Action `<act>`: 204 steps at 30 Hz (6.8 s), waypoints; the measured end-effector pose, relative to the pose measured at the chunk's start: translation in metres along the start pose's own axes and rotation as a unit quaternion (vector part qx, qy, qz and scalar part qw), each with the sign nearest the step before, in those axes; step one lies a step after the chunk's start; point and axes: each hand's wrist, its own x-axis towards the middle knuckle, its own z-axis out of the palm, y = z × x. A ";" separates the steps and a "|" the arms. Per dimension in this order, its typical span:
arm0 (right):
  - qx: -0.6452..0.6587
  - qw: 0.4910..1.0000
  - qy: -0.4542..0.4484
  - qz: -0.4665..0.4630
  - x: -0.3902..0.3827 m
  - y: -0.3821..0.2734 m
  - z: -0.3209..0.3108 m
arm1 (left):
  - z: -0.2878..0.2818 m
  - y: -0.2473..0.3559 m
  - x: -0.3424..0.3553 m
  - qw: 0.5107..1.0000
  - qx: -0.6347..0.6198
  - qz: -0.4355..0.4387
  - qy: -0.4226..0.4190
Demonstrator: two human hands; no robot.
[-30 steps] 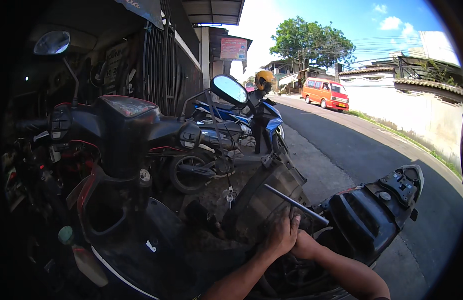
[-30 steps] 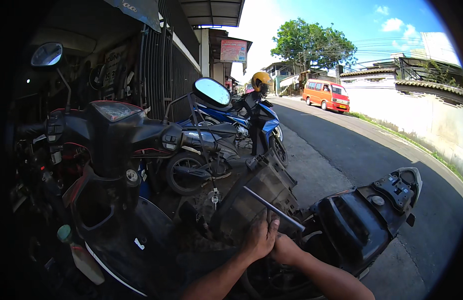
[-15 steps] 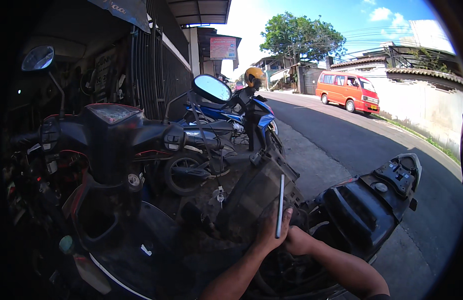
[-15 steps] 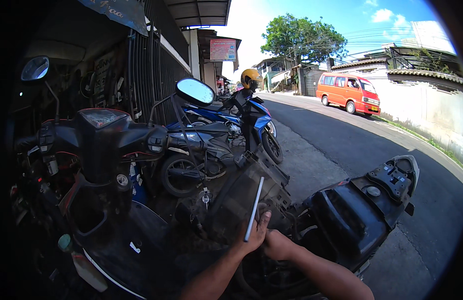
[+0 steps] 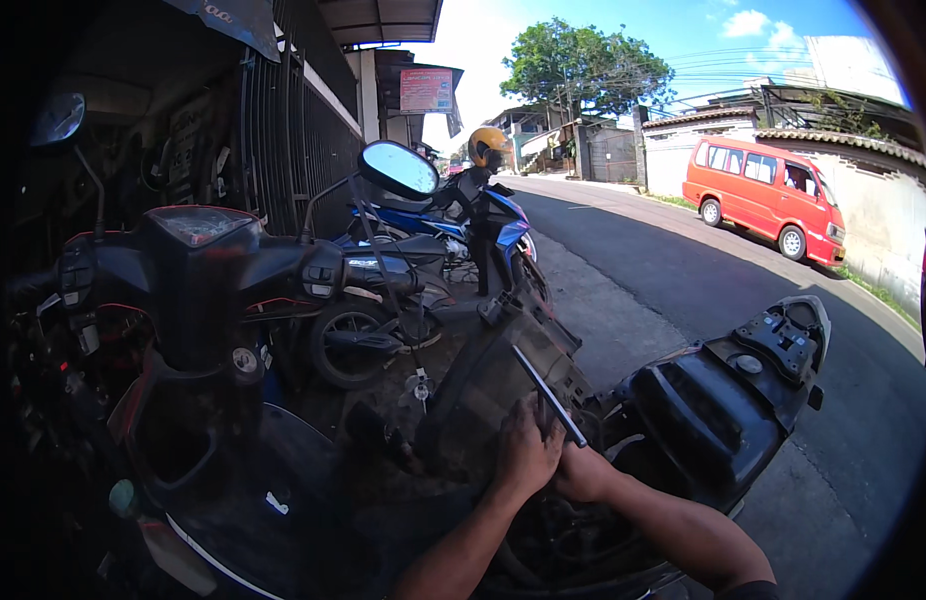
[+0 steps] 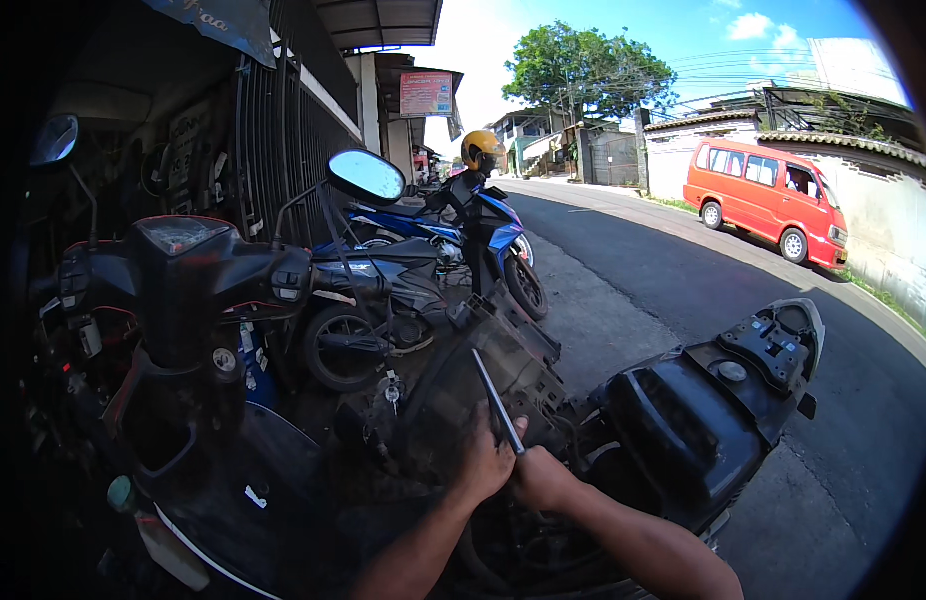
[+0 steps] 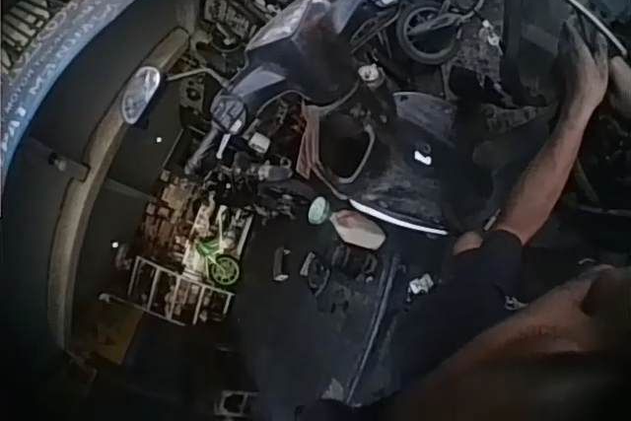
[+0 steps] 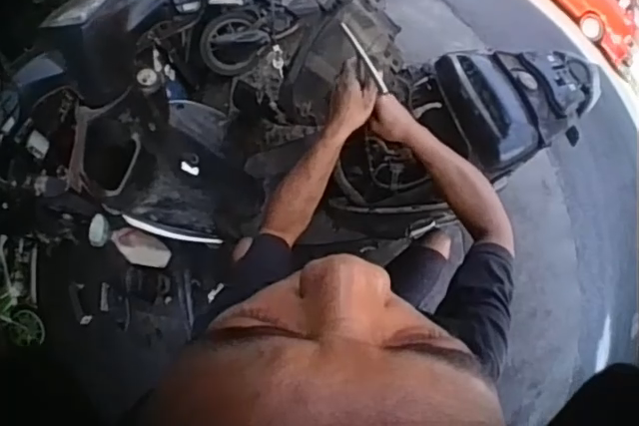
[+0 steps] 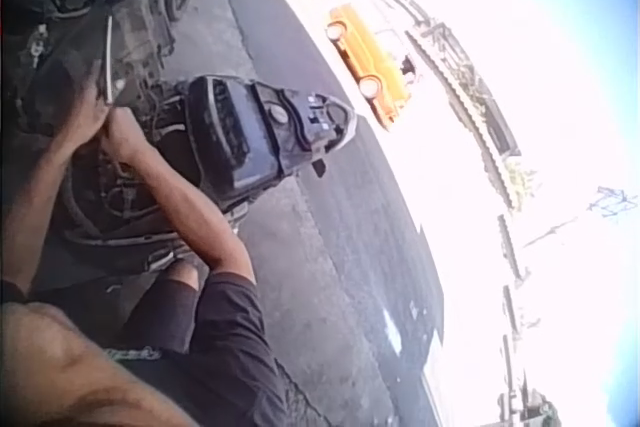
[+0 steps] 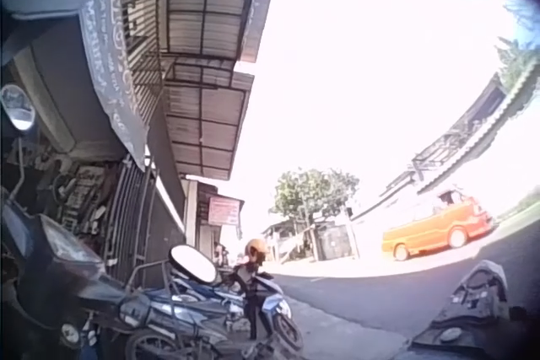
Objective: Repairing and servicing various components of a motorcycle engine and chassis.
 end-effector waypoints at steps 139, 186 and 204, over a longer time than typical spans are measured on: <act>0.158 0.937 -0.112 0.290 -0.160 -0.119 0.154 | -0.076 -0.159 -0.317 0.958 0.162 -0.223 0.078; 0.297 0.805 -0.126 0.498 0.057 -0.141 -0.033 | -0.257 -0.073 -0.121 0.717 0.051 -0.694 0.025; 0.252 0.730 -0.369 0.517 0.023 -0.106 -0.110 | -0.213 0.038 -0.064 0.696 0.112 -0.709 -0.020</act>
